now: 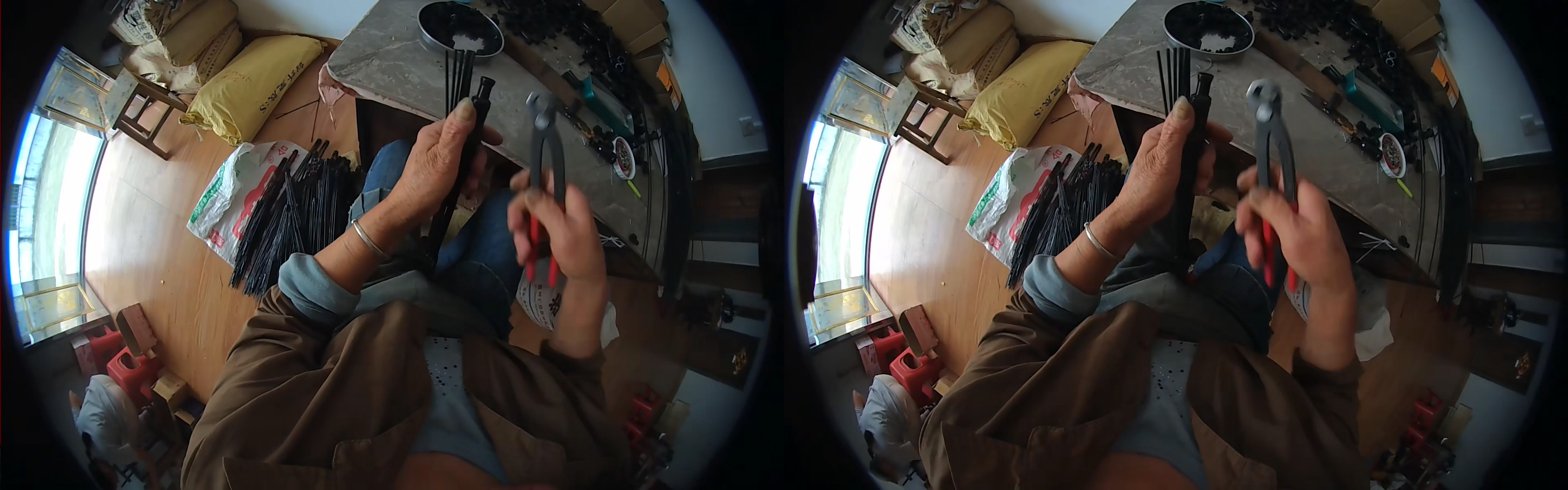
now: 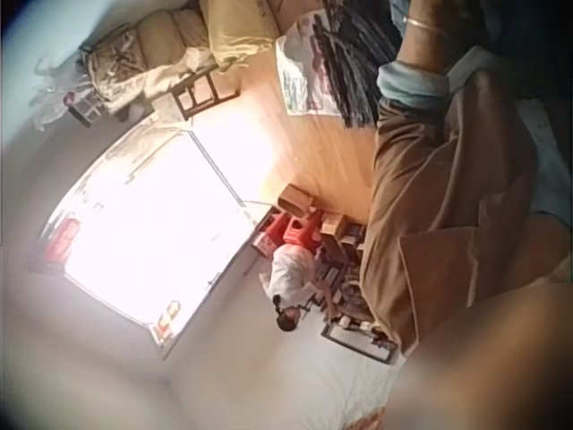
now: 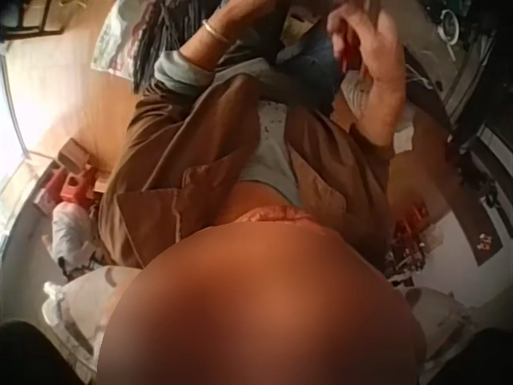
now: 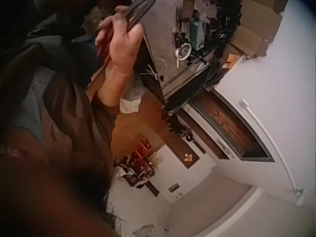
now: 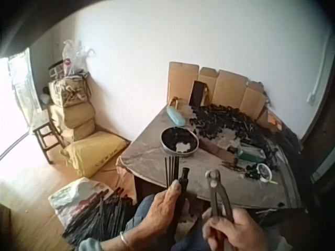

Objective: Assembling umbrella ribs by attaching joints and wires using pliers.

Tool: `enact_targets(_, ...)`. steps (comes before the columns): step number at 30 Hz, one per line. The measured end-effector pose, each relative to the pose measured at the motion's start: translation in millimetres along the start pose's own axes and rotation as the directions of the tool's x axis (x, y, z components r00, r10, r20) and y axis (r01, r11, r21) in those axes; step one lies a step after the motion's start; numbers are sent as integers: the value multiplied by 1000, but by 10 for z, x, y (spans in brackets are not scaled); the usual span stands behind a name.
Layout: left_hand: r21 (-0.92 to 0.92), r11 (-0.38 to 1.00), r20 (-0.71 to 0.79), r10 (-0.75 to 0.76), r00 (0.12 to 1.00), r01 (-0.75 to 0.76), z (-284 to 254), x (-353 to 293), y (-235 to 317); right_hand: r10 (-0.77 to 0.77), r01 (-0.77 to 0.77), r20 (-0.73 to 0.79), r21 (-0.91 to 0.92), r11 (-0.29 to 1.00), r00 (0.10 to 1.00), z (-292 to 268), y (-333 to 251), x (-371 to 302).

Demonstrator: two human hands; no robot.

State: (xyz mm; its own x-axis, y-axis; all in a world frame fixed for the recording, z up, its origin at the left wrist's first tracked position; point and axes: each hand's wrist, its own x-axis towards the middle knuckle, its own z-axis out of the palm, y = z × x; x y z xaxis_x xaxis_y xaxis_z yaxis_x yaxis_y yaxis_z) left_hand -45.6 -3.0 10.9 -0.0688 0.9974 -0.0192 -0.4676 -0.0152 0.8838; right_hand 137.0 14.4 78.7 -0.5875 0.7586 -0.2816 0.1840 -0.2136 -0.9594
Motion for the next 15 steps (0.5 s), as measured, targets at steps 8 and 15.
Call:
enact_targets(8, 46, 999, -4, 2, 1000, -2, 162, -10, -70, 342, -346, 154, -5, 938, 927, -66, 123, -317)
enact_targets(15, 55, 998, 0, -33, 999, 33, 234, 16, -77, 305, -358, 301, 139, 923, 904, -153, 61, -355)
